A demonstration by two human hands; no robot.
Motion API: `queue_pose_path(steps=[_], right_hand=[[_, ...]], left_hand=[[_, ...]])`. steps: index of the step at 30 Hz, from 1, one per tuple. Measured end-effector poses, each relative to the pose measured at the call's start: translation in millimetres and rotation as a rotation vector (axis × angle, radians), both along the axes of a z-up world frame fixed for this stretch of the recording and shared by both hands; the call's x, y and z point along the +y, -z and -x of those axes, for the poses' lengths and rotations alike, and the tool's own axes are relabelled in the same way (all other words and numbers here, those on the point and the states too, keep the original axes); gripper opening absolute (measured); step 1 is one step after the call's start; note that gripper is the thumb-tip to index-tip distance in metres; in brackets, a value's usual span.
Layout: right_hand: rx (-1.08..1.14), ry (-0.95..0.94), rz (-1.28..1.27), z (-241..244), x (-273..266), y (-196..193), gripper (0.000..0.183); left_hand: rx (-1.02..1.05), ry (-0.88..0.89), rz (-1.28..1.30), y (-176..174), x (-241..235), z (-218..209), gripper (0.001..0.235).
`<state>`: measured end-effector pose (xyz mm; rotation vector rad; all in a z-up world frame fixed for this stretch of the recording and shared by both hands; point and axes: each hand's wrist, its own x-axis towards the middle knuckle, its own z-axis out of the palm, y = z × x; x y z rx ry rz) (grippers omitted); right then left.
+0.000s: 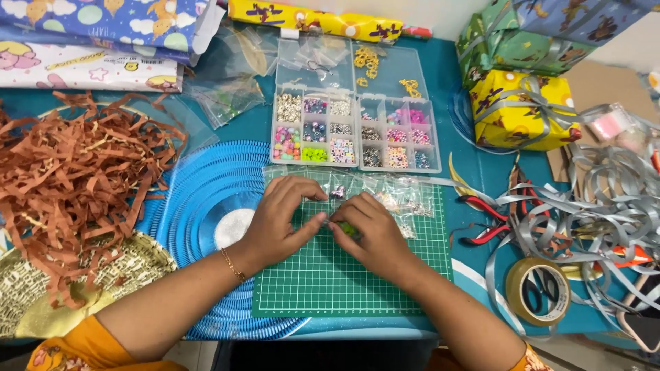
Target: The person folds a cardboard box from a flat sheet, secures the base, and then fills the interior with shredded paper and small plastic packets.
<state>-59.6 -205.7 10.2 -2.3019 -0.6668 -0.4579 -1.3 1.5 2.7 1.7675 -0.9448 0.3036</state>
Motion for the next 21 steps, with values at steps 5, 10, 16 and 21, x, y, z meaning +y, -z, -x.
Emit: queue_pose_path(steps=[5, 10, 16, 21], right_hand=[[0.212, -0.006, -0.378, 3, 1, -12, 0.005], [0.305, -0.015, -0.531, 2, 1, -15, 0.010], [0.157, 0.030, -0.431, 0, -3, 7, 0.020], [-0.368, 0.115, 0.065, -5, -2, -5, 0.030]], left_hand=[[-0.026, 0.042, -0.043, -2, -3, 2, 0.029], [-0.016, 0.056, -0.040, 3, -4, 0, 0.019], [-0.006, 0.045, -0.038, 8, -5, -2, 0.014], [0.005, 0.013, -0.032, 6, -5, -4, 0.011]])
